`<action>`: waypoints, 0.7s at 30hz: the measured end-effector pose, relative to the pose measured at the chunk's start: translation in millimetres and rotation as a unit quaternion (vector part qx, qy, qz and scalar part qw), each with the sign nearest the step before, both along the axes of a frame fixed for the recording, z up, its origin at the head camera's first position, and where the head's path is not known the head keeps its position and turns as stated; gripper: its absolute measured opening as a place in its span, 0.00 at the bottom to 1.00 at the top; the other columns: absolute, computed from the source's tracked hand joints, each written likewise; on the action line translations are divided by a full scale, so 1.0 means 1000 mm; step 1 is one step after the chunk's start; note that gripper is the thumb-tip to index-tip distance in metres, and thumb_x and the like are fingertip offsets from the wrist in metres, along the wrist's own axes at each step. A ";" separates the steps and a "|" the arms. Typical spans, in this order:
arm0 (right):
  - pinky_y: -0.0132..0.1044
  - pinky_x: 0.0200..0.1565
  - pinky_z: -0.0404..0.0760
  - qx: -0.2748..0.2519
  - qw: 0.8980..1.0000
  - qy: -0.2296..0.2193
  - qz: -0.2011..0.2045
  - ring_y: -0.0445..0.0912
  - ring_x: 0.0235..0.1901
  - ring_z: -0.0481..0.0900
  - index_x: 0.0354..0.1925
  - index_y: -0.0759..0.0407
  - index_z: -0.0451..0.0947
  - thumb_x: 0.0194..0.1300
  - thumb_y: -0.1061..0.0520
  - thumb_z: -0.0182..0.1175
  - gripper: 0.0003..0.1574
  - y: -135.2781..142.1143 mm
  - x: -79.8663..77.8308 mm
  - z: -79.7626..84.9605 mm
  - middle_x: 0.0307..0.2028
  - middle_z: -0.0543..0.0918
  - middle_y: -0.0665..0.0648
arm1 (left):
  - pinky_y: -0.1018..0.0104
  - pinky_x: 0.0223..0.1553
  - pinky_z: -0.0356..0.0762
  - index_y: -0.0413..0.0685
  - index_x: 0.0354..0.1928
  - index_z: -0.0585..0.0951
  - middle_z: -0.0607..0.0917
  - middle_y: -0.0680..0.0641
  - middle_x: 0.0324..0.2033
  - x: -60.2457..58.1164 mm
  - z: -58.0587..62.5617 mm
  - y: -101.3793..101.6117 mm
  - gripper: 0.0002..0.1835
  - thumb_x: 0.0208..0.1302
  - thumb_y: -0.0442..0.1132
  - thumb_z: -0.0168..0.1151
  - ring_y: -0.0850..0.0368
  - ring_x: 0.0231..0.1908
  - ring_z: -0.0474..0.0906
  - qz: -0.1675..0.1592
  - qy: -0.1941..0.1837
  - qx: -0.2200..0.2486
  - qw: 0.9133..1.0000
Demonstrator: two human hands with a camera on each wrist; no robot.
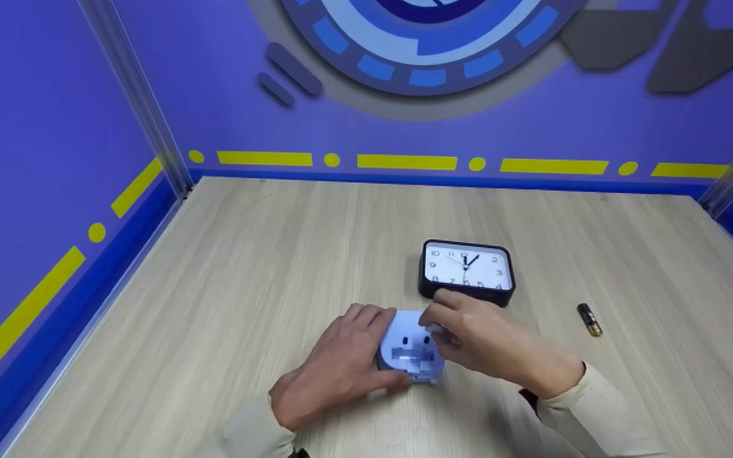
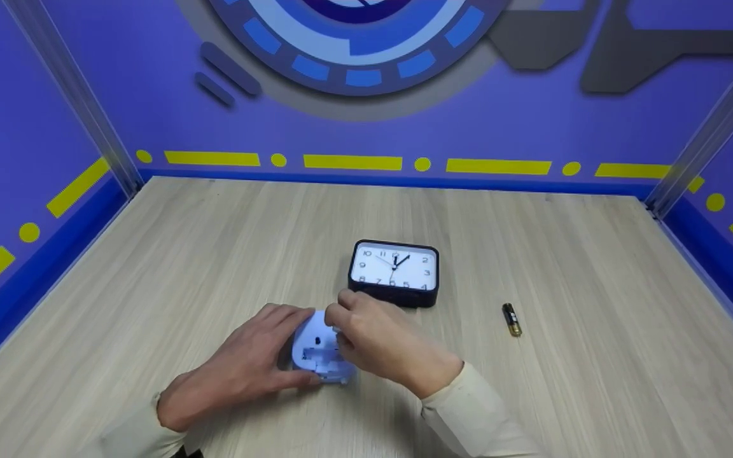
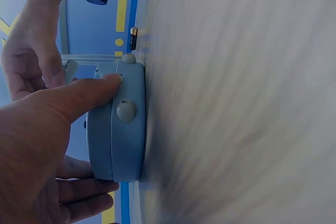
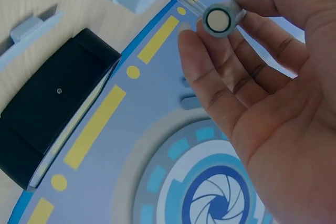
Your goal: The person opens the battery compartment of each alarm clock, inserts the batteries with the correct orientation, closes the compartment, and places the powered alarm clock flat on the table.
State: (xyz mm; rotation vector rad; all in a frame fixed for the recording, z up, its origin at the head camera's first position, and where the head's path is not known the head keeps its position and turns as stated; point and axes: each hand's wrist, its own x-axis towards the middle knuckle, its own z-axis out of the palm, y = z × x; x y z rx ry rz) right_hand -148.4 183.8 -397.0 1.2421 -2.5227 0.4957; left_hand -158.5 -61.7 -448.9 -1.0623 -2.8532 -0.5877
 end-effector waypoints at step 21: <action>0.32 0.31 0.77 0.006 1.000 -0.010 0.025 0.38 0.31 0.73 0.37 0.57 0.78 0.56 0.68 0.78 0.18 -0.010 0.006 -0.008 0.33 0.77 0.49 | 0.50 0.62 0.73 0.44 0.73 0.72 0.79 0.47 0.62 0.001 0.000 -0.001 0.47 0.62 0.67 0.74 0.51 0.63 0.72 0.000 -0.009 0.002 1.000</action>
